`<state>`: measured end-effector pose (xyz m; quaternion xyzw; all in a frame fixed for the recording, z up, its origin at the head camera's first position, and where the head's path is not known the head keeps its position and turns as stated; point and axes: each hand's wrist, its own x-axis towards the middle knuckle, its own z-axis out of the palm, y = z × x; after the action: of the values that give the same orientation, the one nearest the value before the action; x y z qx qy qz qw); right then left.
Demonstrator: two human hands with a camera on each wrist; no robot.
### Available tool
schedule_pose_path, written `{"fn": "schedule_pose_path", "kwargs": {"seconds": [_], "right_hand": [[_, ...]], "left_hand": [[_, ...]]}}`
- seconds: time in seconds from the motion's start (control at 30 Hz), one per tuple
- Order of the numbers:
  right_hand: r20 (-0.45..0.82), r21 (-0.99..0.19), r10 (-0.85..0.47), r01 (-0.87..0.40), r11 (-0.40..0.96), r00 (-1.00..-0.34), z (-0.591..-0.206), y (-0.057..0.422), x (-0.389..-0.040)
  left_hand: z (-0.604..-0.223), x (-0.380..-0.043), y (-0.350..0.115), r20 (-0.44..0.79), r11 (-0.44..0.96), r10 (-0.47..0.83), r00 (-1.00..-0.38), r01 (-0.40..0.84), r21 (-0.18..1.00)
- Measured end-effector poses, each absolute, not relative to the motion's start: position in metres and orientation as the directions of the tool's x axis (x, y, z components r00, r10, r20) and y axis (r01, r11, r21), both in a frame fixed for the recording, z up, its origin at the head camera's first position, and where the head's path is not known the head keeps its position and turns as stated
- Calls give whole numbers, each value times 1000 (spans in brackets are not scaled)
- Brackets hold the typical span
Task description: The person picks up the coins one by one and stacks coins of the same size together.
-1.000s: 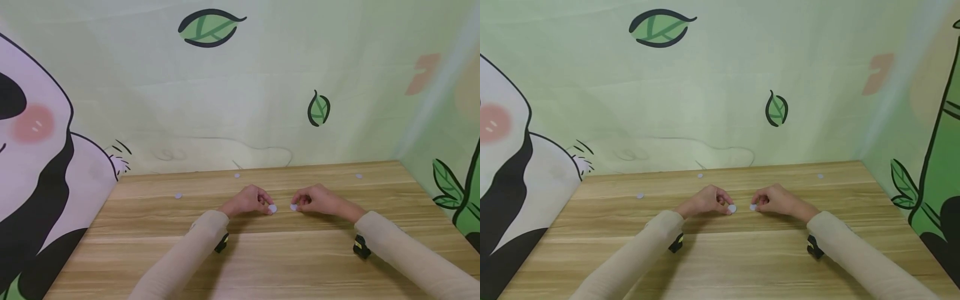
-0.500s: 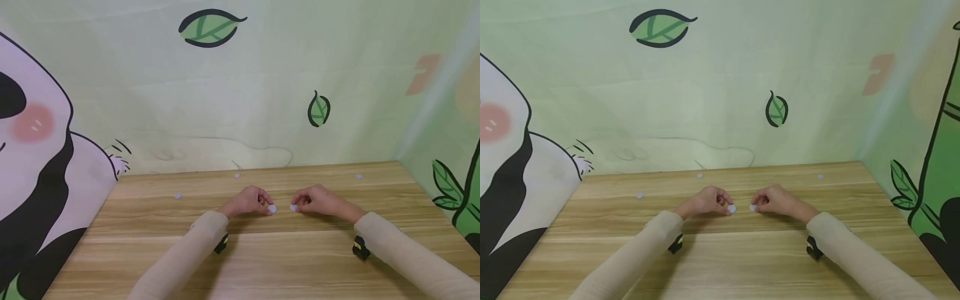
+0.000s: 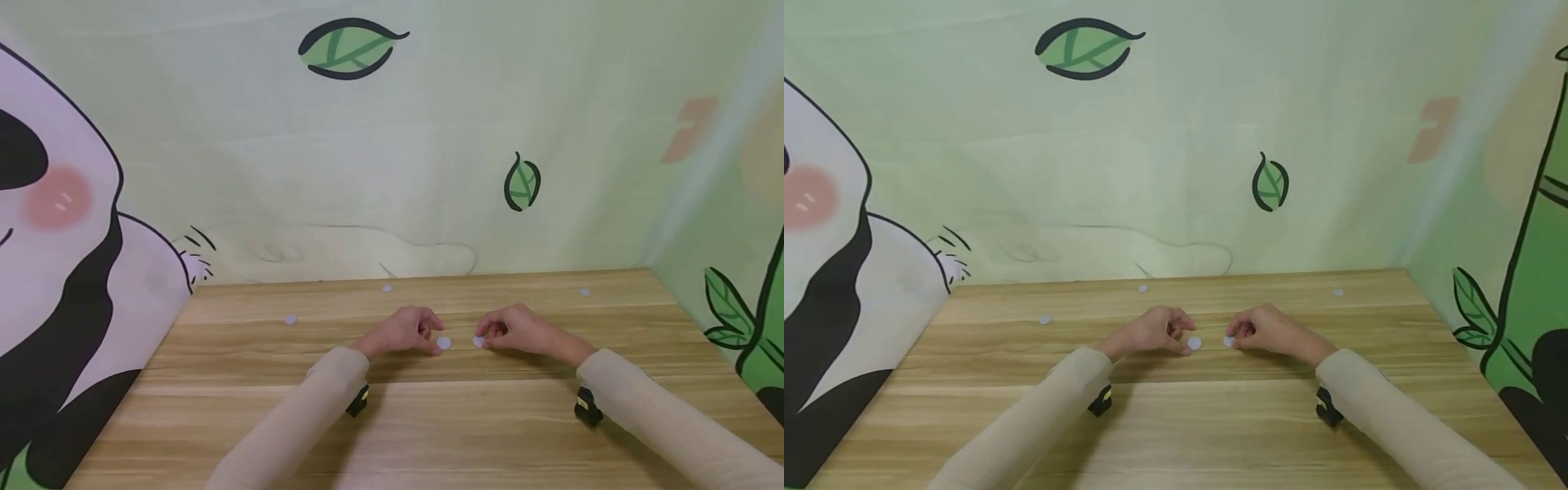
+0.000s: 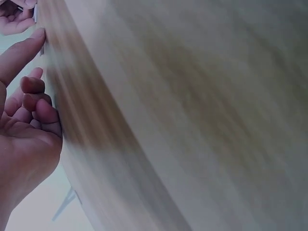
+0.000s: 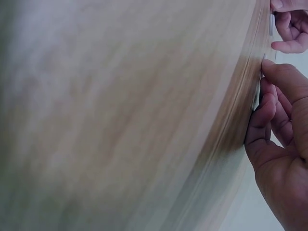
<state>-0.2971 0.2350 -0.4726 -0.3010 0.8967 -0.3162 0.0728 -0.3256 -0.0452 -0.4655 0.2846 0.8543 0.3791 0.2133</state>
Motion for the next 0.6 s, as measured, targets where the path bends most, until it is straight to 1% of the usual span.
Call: {"fn": "schedule_pose_path", "kwargs": {"seconds": [0.1, 0.2, 0.43, 0.6], "right_hand": [[54, -610, -585, -490, 622, -809, -474, 235, -297], [48, -611, -585, -487, 624, -810, -474, 235, -296], [36, -608, -576, -475, 636, -817, -473, 236, -297], [40, -606, -574, -476, 637, -818, -474, 237, -299]], "left_hand": [[-466, -325, -55, -110, 550, 652, -750, 368, 750], [-465, -324, -72, -67, 559, 618, -784, 378, 738], [-451, -318, -124, 11, 552, 475, -880, 308, 774], [-441, -318, -165, 49, 616, 375, -926, 288, 733]]}}
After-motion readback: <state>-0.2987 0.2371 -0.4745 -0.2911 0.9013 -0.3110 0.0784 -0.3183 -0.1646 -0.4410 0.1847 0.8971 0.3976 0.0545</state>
